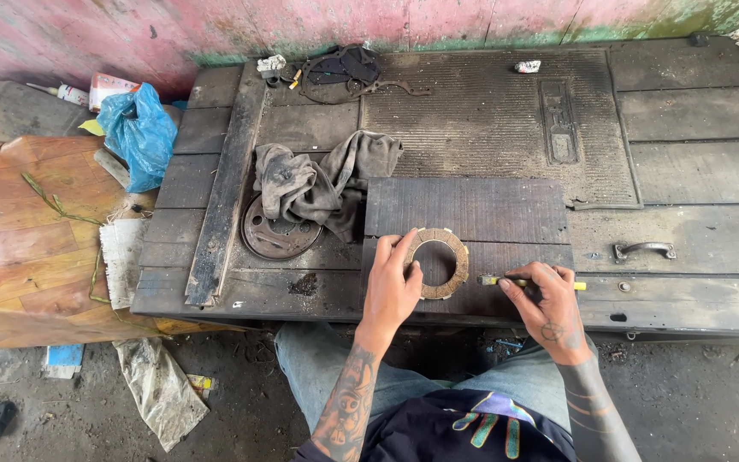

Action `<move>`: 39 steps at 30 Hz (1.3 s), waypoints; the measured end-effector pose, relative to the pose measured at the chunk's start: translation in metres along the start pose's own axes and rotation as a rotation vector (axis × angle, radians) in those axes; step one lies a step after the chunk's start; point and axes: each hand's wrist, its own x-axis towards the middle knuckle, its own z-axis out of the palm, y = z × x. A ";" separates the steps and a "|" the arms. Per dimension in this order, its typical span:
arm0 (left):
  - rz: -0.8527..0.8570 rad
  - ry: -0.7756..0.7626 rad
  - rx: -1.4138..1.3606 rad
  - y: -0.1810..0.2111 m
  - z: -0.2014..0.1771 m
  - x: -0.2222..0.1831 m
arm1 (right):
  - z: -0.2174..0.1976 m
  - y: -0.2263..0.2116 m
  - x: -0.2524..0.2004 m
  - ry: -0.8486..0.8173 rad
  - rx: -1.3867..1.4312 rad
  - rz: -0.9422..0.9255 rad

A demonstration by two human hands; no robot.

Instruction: Cleaning a motorcycle clutch plate using a small wire brush on a wooden workbench.

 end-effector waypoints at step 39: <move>0.516 0.130 0.375 -0.035 0.019 -0.064 | -0.004 -0.038 0.037 -0.236 -0.556 0.037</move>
